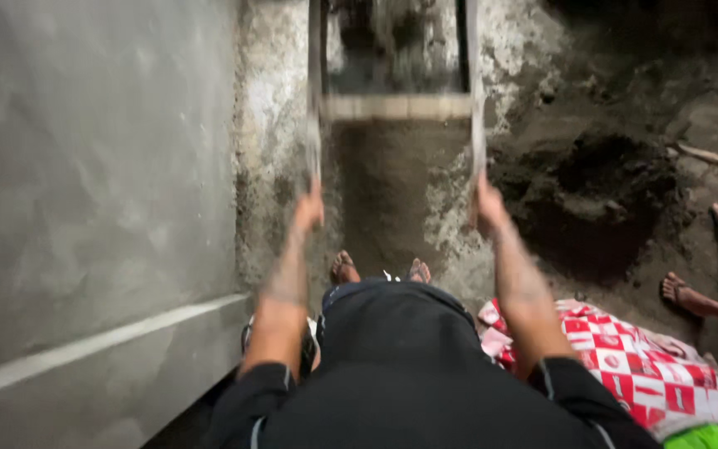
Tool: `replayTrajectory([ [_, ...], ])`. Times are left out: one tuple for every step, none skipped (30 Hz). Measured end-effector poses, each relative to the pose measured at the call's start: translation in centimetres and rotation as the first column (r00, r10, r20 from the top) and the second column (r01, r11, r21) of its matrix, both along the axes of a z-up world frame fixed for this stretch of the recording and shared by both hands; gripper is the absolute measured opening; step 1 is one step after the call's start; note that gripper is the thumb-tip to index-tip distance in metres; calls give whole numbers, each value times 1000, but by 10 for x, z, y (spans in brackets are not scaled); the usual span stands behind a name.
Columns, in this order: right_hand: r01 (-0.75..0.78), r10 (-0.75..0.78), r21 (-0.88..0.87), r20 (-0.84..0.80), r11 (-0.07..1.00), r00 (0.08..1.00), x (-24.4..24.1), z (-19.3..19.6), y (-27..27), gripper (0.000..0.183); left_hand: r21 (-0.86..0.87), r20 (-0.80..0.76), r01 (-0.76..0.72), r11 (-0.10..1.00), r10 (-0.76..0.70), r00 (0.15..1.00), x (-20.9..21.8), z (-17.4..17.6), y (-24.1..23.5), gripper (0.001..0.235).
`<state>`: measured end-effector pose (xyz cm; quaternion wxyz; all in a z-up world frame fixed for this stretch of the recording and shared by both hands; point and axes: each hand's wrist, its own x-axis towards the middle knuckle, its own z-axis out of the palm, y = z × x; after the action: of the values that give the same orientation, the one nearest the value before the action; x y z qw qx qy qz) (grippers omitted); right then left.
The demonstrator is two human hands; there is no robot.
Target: The person uses a long wooden screed to level wet concrete in a narrow channel while another worker shovels additional concrete into the area. The screed is repeatedly pulled toward the camera to flatten the surface.
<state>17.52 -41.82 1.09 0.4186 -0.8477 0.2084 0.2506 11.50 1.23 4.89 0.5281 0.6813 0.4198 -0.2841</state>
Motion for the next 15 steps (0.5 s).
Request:
replayTrajectory([
  [136, -144, 152, 42, 979, 989, 38, -4, -6, 96, 71, 167, 28, 997, -40, 985, 35, -9, 12, 64],
  [253, -289, 311, 74, 916, 955, 87, -5, -8, 101, 149, 338, 39, 988, -88, 937, 80, -16, 26, 79],
  [248, -286, 314, 78, 916, 955, 96, 16, -4, 101, 151, 343, 35, 988, -85, 936, 86, 9, 24, 79],
  [325, -379, 412, 54, 851, 924, 104, 38, -1, 85, 45, 402, -70, 997, 46, 914, 94, 35, 22, 70],
  [393, -465, 503, 20, 770, 885, 114, 59, 3, 69, -69, 446, -166, 984, 179, 877, 103, 61, 19, 63],
  [395, -468, 505, 21, 767, 883, 89, 73, 9, 69, -67, 448, -162, 985, 175, 877, 85, 48, 17, 63],
  [286, -331, 329, 88, 900, 940, 65, 87, 17, 87, 22, 438, -71, 997, 54, 897, 68, 33, 16, 67],
  [160, -177, 132, 123, 978, 977, 41, 99, 23, 107, 108, 417, 22, 994, -66, 906, 52, 18, 13, 75],
  [164, -181, 132, 124, 978, 976, -9, 17, -17, 107, 108, 418, 26, 994, -69, 906, 0, -15, 1, 75],
  [177, -193, 147, 103, 973, 976, -41, -56, -40, 89, 54, 334, -19, 998, 0, 943, -37, -44, -3, 63],
  [190, -205, 163, 81, 968, 975, -33, -132, -49, 84, 4, 242, -70, 998, 67, 968, -62, -80, -10, 52],
  [196, -212, 165, 86, 967, 974, -104, -115, -54, 84, 5, 247, -63, 998, 60, 967, -96, -67, -14, 52],
  [228, -228, 146, -16, 963, 974, -148, -101, -46, 87, 24, 160, -13, 1000, 9, 987, -129, -54, -17, 69],
  [254, -239, 122, -123, 960, 963, -185, -91, -30, 94, 38, 65, 32, 999, -35, 997, -171, -41, -21, 86],
  [255, -240, 122, -123, 959, 963, -200, -100, -34, 94, 38, 64, 34, 999, -36, 997, -177, -53, -17, 86],
])
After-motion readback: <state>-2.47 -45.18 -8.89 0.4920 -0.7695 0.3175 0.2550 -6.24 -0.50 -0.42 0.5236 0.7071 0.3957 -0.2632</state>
